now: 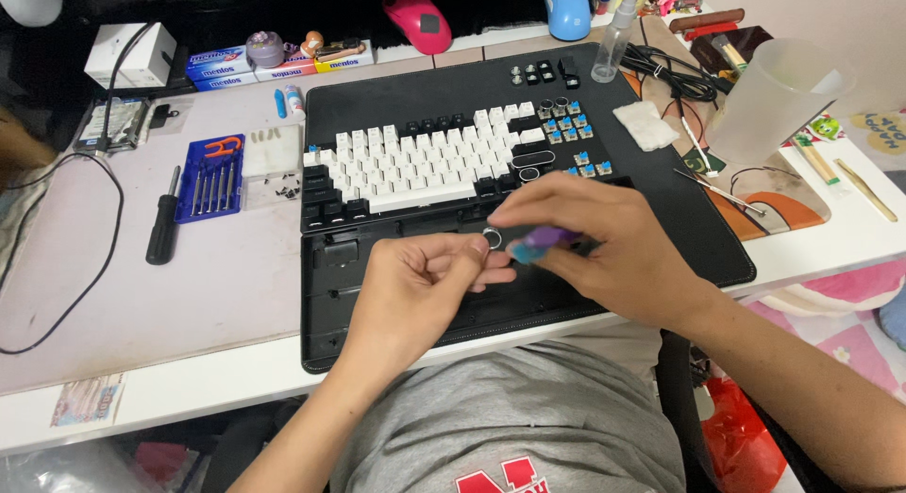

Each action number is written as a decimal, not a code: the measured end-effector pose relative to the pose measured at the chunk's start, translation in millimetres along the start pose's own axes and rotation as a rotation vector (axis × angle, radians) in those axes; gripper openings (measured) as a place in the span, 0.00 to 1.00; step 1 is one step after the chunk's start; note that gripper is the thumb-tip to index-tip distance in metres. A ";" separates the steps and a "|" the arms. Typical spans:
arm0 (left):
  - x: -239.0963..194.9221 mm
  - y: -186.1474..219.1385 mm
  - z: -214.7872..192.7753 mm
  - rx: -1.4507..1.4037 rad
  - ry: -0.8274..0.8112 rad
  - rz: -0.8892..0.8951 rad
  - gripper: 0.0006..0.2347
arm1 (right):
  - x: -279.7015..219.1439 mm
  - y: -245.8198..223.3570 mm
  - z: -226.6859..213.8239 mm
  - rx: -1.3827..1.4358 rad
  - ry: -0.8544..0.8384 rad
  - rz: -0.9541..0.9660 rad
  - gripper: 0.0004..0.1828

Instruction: The person uses a small brush to clean individual keyboard switches one by one. They pick up each switch, brush it thoroughly, and place it back on the desk next to the keyboard.

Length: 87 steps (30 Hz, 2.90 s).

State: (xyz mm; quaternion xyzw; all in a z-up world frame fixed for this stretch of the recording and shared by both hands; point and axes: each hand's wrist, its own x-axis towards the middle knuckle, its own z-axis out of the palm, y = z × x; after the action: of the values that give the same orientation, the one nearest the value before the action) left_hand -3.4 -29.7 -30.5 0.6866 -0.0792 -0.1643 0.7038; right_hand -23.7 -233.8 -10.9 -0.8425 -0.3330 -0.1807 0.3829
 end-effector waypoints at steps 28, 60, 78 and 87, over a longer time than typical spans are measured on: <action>-7.8 16.1 -9.4 0.562 -0.029 0.091 0.11 | 55.6 191.5 -53.9 -0.393 0.144 0.719 0.08; -8.6 41.0 -49.9 0.826 0.026 0.213 0.11 | 110.0 152.2 -58.9 -0.570 -0.235 0.888 0.04; -5.9 57.3 -80.8 0.837 0.126 -0.011 0.11 | 147.1 244.8 -9.1 -0.787 -0.309 0.666 0.09; 6.1 24.3 -58.8 0.570 0.262 0.602 0.16 | 122.9 48.1 -25.5 -0.016 -0.276 0.708 0.11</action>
State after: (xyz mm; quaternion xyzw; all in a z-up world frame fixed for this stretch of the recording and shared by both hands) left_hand 25.1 23.6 -9.7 0.8150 -0.2279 0.1652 0.5065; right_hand 96.2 -224.7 49.0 -0.9248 -0.0681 0.0754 0.3668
